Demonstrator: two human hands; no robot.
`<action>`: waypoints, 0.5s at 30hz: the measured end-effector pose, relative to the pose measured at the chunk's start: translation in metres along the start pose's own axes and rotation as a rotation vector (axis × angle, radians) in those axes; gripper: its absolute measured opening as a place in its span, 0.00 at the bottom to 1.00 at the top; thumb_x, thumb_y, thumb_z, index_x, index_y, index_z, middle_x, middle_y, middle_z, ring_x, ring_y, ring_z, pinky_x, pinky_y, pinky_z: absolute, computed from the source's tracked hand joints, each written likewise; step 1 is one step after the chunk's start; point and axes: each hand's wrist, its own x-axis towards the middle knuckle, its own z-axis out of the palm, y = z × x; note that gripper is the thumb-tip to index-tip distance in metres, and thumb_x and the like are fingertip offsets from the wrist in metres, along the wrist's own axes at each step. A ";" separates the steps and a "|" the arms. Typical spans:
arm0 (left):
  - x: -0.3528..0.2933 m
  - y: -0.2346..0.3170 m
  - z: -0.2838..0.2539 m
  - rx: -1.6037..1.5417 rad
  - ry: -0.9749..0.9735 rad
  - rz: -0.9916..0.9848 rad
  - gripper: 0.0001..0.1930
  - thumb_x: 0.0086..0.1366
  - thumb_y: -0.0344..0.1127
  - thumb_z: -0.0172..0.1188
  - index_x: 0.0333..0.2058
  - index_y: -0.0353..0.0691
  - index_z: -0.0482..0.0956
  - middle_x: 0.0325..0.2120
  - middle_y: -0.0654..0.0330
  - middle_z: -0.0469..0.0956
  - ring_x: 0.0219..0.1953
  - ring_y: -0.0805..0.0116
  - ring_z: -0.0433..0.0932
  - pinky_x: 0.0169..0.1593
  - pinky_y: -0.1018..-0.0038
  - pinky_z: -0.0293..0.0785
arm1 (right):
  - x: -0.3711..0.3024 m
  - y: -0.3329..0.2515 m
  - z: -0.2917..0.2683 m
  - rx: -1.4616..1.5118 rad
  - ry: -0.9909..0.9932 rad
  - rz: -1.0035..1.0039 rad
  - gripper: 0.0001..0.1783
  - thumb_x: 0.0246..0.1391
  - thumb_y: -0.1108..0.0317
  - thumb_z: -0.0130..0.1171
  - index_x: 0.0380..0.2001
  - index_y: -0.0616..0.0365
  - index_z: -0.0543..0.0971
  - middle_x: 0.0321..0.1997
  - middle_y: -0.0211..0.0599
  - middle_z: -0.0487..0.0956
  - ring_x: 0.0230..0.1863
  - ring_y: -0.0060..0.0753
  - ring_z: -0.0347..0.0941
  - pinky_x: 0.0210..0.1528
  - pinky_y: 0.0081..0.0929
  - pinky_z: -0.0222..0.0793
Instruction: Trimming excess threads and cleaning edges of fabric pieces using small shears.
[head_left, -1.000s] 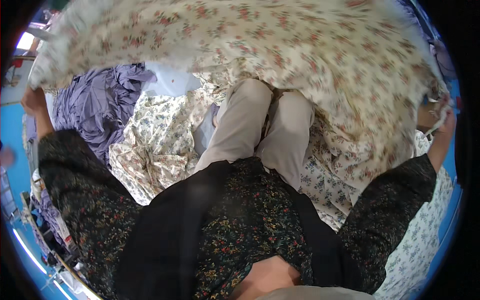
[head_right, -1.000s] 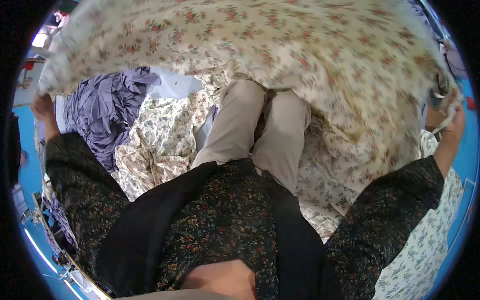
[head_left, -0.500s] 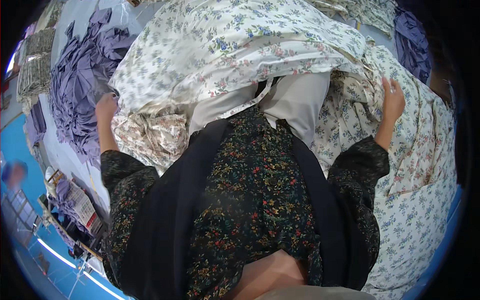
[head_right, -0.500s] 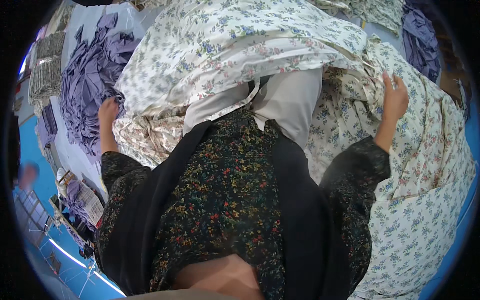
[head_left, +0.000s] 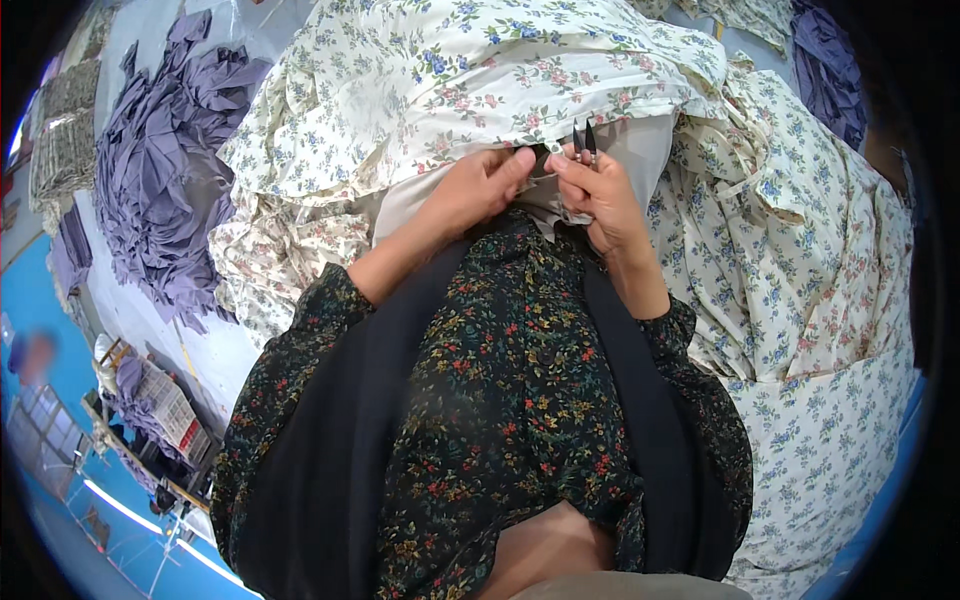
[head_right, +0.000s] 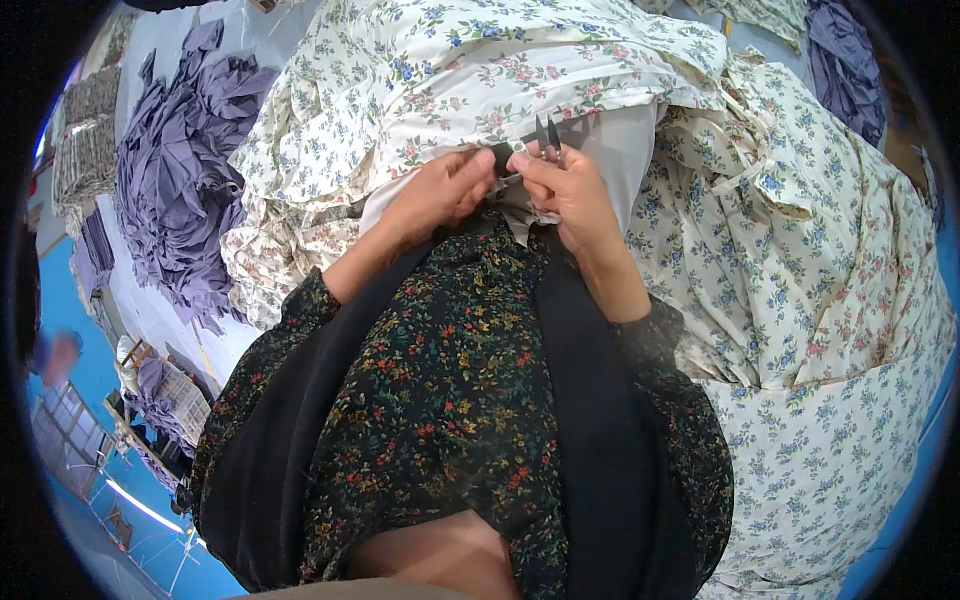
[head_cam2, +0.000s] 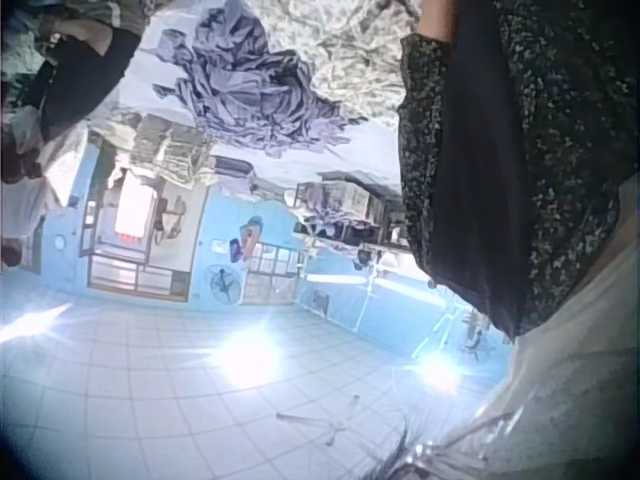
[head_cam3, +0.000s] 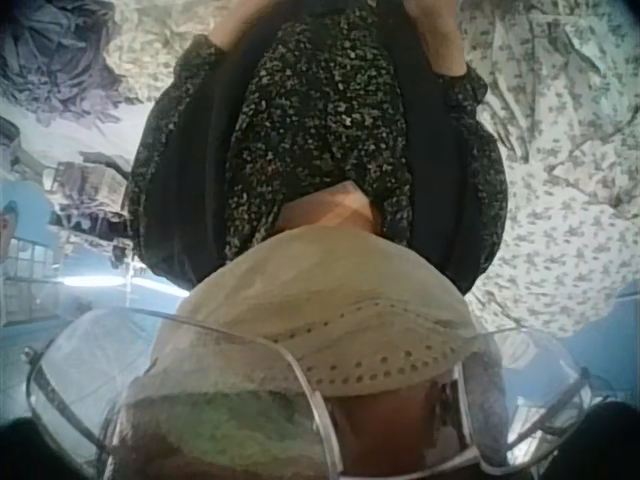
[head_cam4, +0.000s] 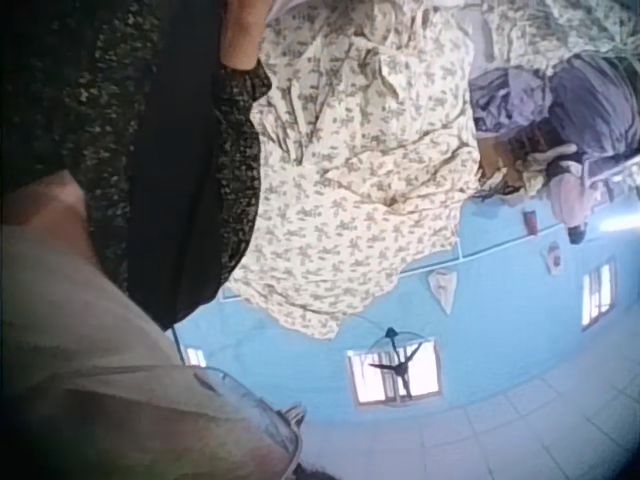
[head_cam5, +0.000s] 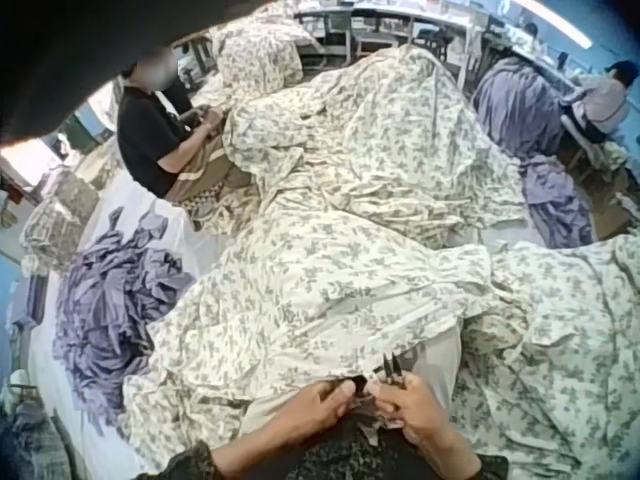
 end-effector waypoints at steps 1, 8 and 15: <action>0.003 0.000 0.003 -0.400 -0.030 -0.113 0.24 0.65 0.55 0.56 0.26 0.36 0.78 0.16 0.65 0.73 0.15 0.78 0.64 0.22 0.81 0.61 | -0.003 -0.002 0.000 0.043 -0.045 0.020 0.07 0.56 0.67 0.62 0.31 0.58 0.76 0.18 0.18 0.67 0.17 0.09 0.56 0.18 0.12 0.46; 0.011 0.006 0.015 -0.741 0.109 0.089 0.14 0.66 0.40 0.61 0.34 0.31 0.80 0.23 0.62 0.76 0.23 0.77 0.68 0.27 0.84 0.64 | 0.001 0.004 0.006 -0.796 0.460 -0.880 0.12 0.60 0.58 0.57 0.37 0.56 0.75 0.21 0.31 0.76 0.20 0.27 0.72 0.22 0.26 0.63; 0.007 0.009 0.014 -0.843 0.060 0.079 0.12 0.66 0.36 0.59 0.34 0.28 0.79 0.26 0.58 0.78 0.26 0.74 0.71 0.32 0.81 0.68 | 0.007 0.006 0.016 -1.099 0.494 -0.933 0.11 0.58 0.59 0.58 0.38 0.53 0.75 0.23 0.35 0.78 0.23 0.39 0.77 0.24 0.33 0.68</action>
